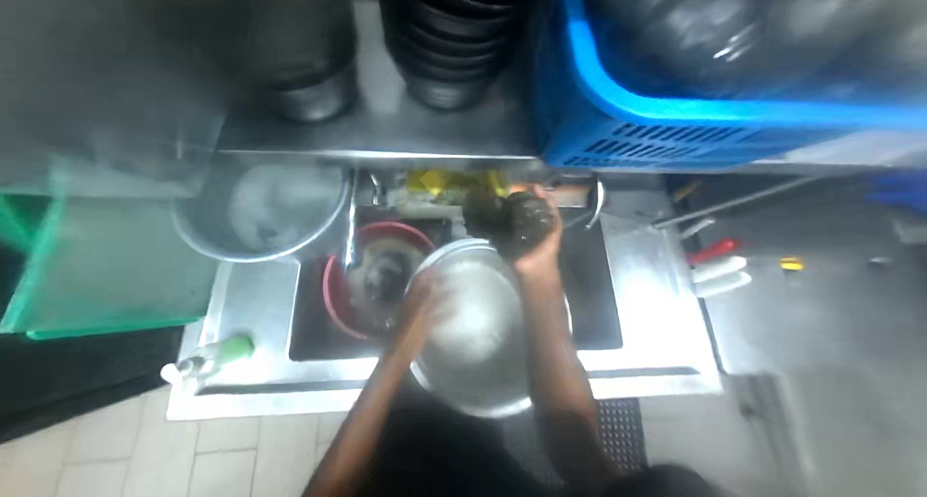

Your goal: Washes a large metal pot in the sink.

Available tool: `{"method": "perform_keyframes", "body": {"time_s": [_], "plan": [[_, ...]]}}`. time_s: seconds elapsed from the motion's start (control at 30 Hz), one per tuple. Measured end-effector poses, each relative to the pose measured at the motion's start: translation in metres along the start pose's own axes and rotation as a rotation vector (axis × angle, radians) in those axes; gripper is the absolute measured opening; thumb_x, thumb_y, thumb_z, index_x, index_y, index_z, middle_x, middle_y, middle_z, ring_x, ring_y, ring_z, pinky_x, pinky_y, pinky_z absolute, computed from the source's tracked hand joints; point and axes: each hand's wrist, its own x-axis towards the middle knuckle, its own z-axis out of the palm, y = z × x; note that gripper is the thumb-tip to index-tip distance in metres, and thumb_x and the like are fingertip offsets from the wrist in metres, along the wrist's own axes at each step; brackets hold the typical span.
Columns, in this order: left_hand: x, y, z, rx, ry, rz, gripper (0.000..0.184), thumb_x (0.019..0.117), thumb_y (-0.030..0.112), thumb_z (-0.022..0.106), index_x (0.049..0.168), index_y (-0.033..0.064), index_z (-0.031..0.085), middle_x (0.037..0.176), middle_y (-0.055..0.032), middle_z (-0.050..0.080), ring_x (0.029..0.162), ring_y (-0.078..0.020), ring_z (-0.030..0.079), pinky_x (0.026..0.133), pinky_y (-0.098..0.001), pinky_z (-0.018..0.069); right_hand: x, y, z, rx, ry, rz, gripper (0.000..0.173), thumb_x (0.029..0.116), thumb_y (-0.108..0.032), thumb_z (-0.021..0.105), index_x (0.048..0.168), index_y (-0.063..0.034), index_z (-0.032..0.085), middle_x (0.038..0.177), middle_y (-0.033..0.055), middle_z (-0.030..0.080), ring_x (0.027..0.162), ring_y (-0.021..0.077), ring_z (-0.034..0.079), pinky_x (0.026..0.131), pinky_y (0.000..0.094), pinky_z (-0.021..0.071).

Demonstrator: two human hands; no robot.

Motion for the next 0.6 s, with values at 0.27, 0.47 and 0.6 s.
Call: {"method": "perform_keyframes", "body": {"time_s": [0.27,0.47,0.6], "plan": [[0.05,-0.073,0.056,-0.521,0.153,-0.243,0.048,0.111,0.042,0.028,0.129,0.0083,0.058,0.107,-0.0137,0.07,0.096,-0.0256,0.068,0.081,-0.0468,0.0582,-0.104,0.082,-0.097,-0.72,0.425,-0.16,0.031,0.0945,-0.009,0.069,0.122,0.0036,0.063,0.112,0.0141,0.071,0.103,0.0194,0.068,0.093,0.0387,0.058],[0.006,-0.091,0.065,0.188,-0.171,-0.221,0.076,0.108,0.059,0.016,0.156,0.0051,0.039,0.155,-0.0139,0.049,0.14,-0.0224,0.049,0.115,-0.0446,0.0422,-0.11,0.14,-0.18,-0.744,0.704,-0.018,0.037,0.1056,-0.021,0.056,0.132,0.0049,0.055,0.107,0.0175,0.069,0.09,0.02,0.068,0.08,0.0385,0.0593],[-0.005,-0.051,0.023,0.718,0.03,0.213,0.041,0.1034,0.03,0.06,0.135,0.0041,0.065,0.128,-0.0122,0.069,0.117,-0.0188,0.068,0.103,-0.039,0.0551,-0.094,0.105,-0.2,-0.978,0.848,0.045,0.036,0.1035,-0.029,0.06,0.116,0.0047,0.064,0.095,0.0175,0.07,0.08,0.023,0.07,0.072,0.0427,0.0612]]}}
